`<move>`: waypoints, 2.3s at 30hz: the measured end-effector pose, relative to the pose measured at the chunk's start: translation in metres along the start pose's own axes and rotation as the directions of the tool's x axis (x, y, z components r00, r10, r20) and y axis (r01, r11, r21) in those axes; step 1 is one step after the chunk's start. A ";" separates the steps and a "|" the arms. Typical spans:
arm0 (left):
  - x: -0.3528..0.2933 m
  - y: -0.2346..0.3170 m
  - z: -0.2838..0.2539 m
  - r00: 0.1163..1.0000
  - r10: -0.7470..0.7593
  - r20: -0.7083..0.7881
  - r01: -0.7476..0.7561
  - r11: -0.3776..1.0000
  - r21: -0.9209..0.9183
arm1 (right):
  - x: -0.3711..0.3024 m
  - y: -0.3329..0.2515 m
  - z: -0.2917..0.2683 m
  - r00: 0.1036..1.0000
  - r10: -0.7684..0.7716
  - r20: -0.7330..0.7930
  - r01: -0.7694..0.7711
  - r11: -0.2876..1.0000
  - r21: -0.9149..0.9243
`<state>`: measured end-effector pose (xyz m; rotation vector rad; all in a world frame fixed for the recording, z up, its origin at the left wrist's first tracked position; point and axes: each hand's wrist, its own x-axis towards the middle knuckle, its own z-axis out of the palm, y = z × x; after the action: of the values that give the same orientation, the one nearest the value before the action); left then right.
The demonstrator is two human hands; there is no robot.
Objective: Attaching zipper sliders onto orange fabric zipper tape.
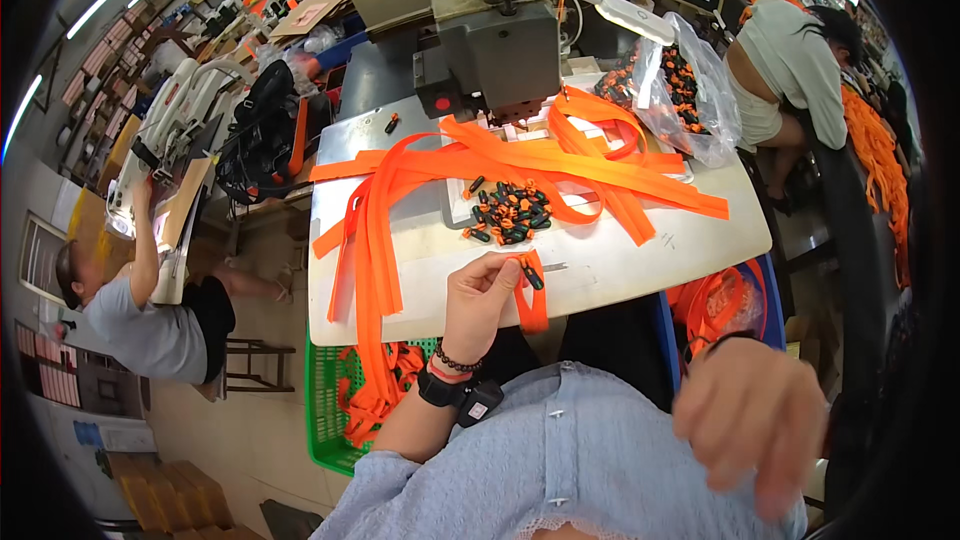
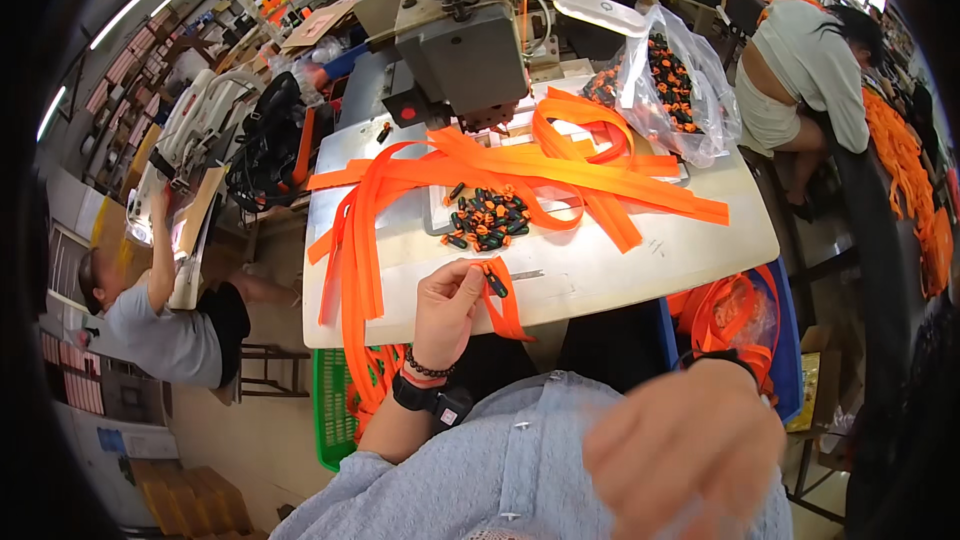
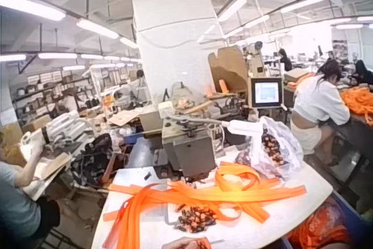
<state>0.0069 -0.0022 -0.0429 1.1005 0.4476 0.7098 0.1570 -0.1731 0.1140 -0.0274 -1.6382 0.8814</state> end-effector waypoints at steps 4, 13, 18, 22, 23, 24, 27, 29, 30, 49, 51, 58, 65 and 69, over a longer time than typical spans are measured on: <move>0.000 -0.002 -0.004 0.999 -0.025 -0.023 0.026 1.000 0.014 | 0.036 -0.020 0.008 0.989 0.007 0.147 -0.010 1.000 0.014; -0.002 -0.004 -0.009 1.000 -0.027 0.003 0.027 1.000 0.014 | 0.038 0.001 0.036 0.946 -0.322 -0.030 0.323 0.946 0.008; -0.003 -0.004 -0.006 1.000 -0.010 0.028 0.011 0.999 -0.037 | 0.048 -0.015 0.021 0.974 -0.227 0.006 0.227 0.971 -0.074; -0.002 -0.001 -0.003 0.999 -0.003 0.048 0.003 1.000 -0.018 | 0.045 -0.018 0.023 0.969 -0.246 -0.036 0.237 0.955 -0.177; -0.002 0.000 -0.001 0.999 0.000 0.050 0.000 1.000 -0.008 | 0.043 -0.016 0.025 0.960 -0.275 -0.045 0.262 0.946 -0.189; -0.002 0.000 -0.001 0.999 0.001 0.048 0.000 1.000 -0.009 | 0.041 -0.013 0.027 0.949 -0.311 -0.056 0.294 0.934 -0.201; -0.001 -0.004 -0.005 0.999 0.001 0.042 0.000 1.000 -0.015 | 0.042 -0.002 0.041 0.902 -0.415 -0.123 0.369 0.886 -0.282; -0.001 -0.006 -0.010 0.999 0.002 0.035 -0.001 1.000 -0.020 | 0.044 -0.002 0.039 0.921 -0.382 -0.078 0.353 0.902 -0.250; 0.000 -0.005 -0.009 1.000 0.011 0.027 -0.011 1.000 -0.007 | 0.048 -0.010 0.022 0.949 -0.313 0.021 0.312 0.931 -0.190; 0.002 -0.005 -0.003 0.999 0.002 0.037 -0.005 0.997 0.071 | -0.076 0.128 -0.036 0.529 0.341 -0.777 -0.736 0.641 -0.219; 0.003 -0.007 -0.004 1.000 0.008 0.030 -0.011 0.995 0.096 | -0.083 0.135 -0.038 0.571 0.387 -0.724 -0.716 0.666 -0.209; 0.001 -0.005 -0.006 0.999 -0.022 0.042 0.018 0.994 0.107 | -0.088 0.142 -0.037 0.548 0.413 -0.727 -0.625 0.780 -0.028; 0.003 -0.009 -0.009 0.995 -0.088 0.036 0.092 0.985 -0.148 | -0.090 0.155 -0.039 0.553 0.354 -0.754 -0.609 0.789 -0.076; 0.003 -0.009 -0.011 0.995 -0.096 0.029 0.100 0.976 -0.191 | -0.088 0.154 -0.042 0.559 0.390 -0.731 -0.618 0.784 -0.055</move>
<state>0.0049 0.0048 -0.0557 0.8964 0.4042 0.6409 0.1508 -0.0826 -0.0442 -1.0093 -1.0115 0.8798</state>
